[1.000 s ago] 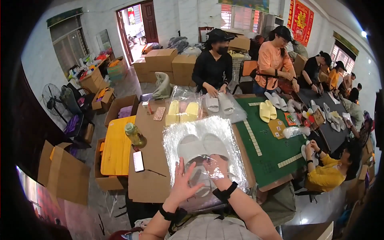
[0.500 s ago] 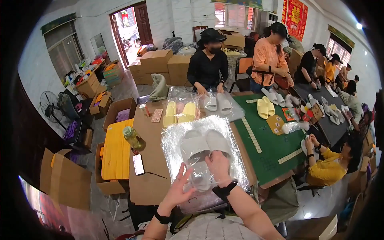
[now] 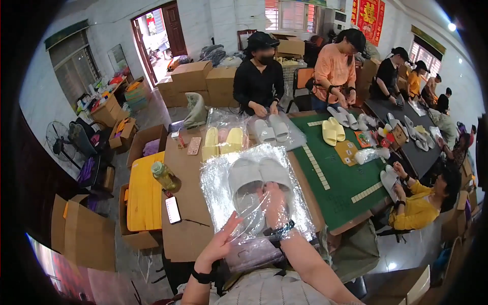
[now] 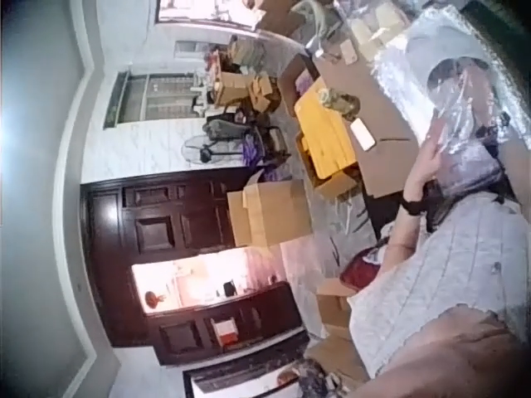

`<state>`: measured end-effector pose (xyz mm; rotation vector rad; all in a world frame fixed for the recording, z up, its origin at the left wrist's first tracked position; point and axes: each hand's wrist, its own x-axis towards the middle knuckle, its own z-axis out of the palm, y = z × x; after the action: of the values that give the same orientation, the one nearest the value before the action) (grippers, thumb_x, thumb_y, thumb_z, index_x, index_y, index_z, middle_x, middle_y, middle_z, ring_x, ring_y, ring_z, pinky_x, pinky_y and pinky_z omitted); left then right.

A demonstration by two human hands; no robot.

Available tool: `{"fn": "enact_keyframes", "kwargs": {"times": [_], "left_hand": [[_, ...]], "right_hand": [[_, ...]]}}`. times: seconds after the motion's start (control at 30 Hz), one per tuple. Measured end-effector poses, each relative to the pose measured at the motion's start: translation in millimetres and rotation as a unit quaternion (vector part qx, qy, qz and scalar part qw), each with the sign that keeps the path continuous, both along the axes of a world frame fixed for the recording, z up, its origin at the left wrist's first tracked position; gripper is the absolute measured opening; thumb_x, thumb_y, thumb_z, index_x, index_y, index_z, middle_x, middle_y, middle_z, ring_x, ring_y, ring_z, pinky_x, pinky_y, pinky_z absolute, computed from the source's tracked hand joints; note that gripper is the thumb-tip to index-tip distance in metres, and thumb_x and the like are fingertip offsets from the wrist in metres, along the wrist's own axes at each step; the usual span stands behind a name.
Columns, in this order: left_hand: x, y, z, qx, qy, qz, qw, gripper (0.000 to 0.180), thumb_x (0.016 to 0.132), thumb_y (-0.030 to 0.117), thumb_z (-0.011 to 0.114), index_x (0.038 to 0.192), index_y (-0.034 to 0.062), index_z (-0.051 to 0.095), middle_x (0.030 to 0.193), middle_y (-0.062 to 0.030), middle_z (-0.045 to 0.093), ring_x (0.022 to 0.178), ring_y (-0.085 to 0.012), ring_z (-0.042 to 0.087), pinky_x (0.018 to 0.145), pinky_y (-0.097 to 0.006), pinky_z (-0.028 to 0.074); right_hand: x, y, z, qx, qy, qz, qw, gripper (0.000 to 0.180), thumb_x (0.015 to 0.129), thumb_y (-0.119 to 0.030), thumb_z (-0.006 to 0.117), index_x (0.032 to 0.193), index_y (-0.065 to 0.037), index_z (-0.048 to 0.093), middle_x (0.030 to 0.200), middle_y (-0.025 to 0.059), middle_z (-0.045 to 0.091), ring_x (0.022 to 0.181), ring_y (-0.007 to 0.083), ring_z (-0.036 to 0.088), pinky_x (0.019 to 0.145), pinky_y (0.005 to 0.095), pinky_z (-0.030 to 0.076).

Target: The recorder is packing various colors of plastic sandals into plastic bags in a shoe manufacturing environment.

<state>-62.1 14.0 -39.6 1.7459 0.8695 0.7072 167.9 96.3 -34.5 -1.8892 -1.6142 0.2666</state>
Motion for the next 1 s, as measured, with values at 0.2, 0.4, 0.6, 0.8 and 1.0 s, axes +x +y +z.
{"fn": "enact_keyframes", "kwargs": {"times": [0.2, 0.4, 0.6, 0.8, 1.0], "left_hand": [[-3, -7, 18, -0.079, 0.06, 0.027, 0.995, 0.08, 0.076, 0.005, 0.06, 0.153, 0.0188, 0.043, 0.168, -0.017, 0.013, 0.147, -0.0292, 0.035, 0.104, -0.032, 0.042], [-40, 3, 1, 0.017, -0.035, 0.03, 0.999, 0.084, 0.08, 0.037, 0.079, 0.153, 0.0139, 0.043, 0.164, -0.0162, 0.029, 0.145, -0.0282, 0.038, 0.109, -0.04, 0.04], [-46, 13, -42, -0.035, -0.032, 0.382, 0.923, 0.069, 0.089, 0.02, 0.075, 0.149, 0.006, 0.045, 0.129, -0.0082, 0.056, 0.1, -0.0138, 0.058, 0.088, -0.032, 0.05], [-19, 4, -36, -0.022, 0.1, 0.308, 0.946, 0.071, 0.086, 0.022, 0.078, 0.147, 0.0048, 0.047, 0.127, -0.0152, 0.059, 0.103, -0.0217, 0.059, 0.084, -0.036, 0.052], [-2, -28, 36, -0.029, 0.193, 0.253, 0.947, 0.084, 0.081, 0.022, 0.081, 0.153, 0.0128, 0.039, 0.114, -0.0138, 0.062, 0.096, -0.0255, 0.061, 0.077, -0.035, 0.053]], "right_hand": [[2, -42, -29, 0.108, 0.068, 0.203, 0.971, 0.057, 0.095, -0.022, 0.063, 0.145, -0.002, 0.043, 0.14, 0.0265, 0.047, 0.124, 0.0387, 0.052, 0.102, 0.0455, 0.047], [73, -137, 26, -0.202, 0.141, 0.34, 0.908, 0.038, 0.091, -0.013, 0.071, 0.126, -0.003, 0.063, 0.12, 0.0131, 0.064, 0.107, 0.0206, 0.064, 0.087, 0.0294, 0.052], [135, -145, 44, -0.15, 0.469, 0.101, 0.864, 0.013, 0.094, -0.01, 0.07, 0.096, 0.002, 0.071, 0.082, 0.0, 0.069, 0.072, 0.0051, 0.058, 0.067, 0.021, 0.048], [128, -113, 31, 0.002, 0.296, 0.054, 0.954, 0.019, 0.088, -0.015, 0.076, 0.097, 0.0, 0.07, 0.08, 0.003, 0.065, 0.067, 0.011, 0.058, 0.061, 0.026, 0.046], [133, -116, 22, -0.042, 0.146, -0.004, 0.988, 0.032, 0.087, -0.032, 0.076, 0.101, -0.004, 0.07, 0.083, 0.0112, 0.069, 0.074, 0.0239, 0.068, 0.066, 0.0346, 0.052]]}}
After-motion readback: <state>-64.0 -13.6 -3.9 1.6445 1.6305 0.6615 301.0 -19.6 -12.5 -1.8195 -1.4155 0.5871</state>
